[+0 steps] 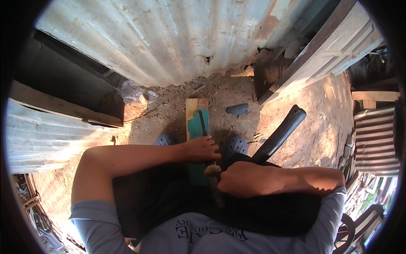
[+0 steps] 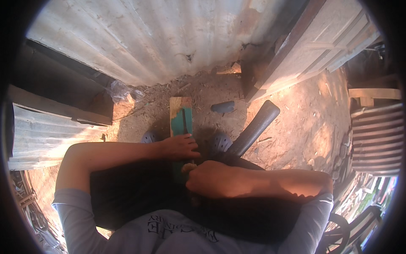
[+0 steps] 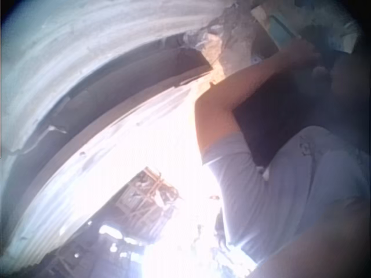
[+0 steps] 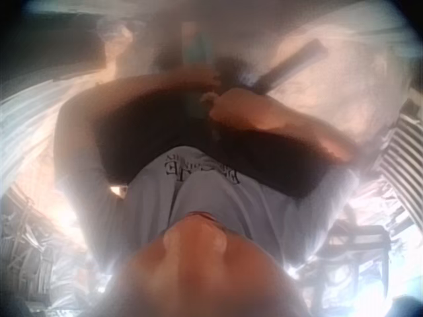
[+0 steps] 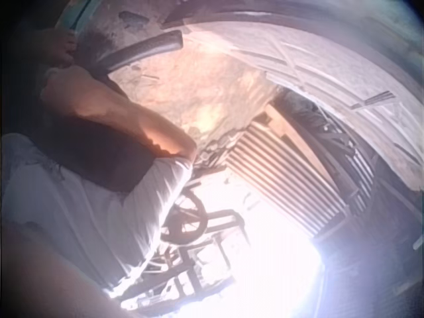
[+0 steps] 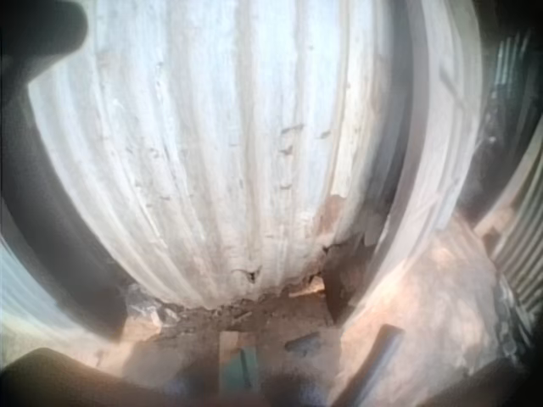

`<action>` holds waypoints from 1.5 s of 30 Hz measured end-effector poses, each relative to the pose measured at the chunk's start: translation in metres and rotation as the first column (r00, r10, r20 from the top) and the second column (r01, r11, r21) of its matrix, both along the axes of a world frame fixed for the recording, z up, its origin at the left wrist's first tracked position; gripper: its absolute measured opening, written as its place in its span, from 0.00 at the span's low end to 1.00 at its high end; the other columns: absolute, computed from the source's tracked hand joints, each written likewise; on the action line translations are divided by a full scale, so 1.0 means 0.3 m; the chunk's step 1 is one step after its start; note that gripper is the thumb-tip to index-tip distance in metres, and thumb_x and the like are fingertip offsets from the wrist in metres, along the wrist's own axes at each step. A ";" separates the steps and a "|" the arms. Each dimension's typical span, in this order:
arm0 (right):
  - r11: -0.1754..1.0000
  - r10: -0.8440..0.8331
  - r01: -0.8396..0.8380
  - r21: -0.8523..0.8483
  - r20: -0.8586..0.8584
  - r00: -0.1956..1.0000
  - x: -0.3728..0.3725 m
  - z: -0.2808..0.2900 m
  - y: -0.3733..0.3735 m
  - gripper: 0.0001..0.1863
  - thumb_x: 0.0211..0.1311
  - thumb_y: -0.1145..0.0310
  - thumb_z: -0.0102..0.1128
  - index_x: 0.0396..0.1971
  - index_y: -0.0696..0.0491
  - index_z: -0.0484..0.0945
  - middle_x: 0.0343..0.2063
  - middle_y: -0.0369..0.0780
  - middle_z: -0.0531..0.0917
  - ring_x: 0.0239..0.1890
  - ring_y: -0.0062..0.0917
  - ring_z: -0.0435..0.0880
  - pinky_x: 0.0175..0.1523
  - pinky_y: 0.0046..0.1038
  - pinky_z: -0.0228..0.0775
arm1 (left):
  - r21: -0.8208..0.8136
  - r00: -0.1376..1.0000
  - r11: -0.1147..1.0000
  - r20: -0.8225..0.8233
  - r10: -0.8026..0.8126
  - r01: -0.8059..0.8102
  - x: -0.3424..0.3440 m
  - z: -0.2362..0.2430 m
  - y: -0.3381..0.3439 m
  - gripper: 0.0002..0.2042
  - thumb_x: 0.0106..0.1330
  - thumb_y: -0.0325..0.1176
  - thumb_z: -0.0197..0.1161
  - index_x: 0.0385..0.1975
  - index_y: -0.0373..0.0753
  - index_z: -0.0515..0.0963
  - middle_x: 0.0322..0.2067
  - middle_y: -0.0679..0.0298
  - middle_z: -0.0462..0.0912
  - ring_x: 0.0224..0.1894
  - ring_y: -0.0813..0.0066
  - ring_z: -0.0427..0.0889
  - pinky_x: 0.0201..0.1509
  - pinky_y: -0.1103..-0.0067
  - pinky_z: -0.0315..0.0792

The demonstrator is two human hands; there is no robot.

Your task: The person uses a hammer and chisel to carve a small cylindrical wooden object placed on a green board. They repeatedly strike the chisel to shape the wood, occasionally lifting the object to inspect the progress.

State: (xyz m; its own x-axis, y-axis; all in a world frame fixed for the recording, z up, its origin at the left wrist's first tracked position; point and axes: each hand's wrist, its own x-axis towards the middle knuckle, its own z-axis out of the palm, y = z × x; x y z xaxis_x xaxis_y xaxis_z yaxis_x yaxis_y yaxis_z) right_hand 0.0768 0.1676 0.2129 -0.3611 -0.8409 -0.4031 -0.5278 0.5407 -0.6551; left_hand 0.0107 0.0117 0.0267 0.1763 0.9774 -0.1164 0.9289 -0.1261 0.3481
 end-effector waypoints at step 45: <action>0.999 0.044 -0.047 -0.020 -0.104 0.994 0.049 -0.050 -0.039 0.04 0.48 0.71 0.56 0.21 0.54 0.79 0.20 0.43 0.81 0.26 0.36 0.84 0.28 0.33 0.76 | 0.004 0.997 0.999 -0.059 -0.051 0.052 0.015 -0.040 -0.032 0.15 0.60 0.37 0.56 0.47 0.48 0.71 0.41 0.62 0.75 0.53 0.61 0.72 0.61 0.62 0.62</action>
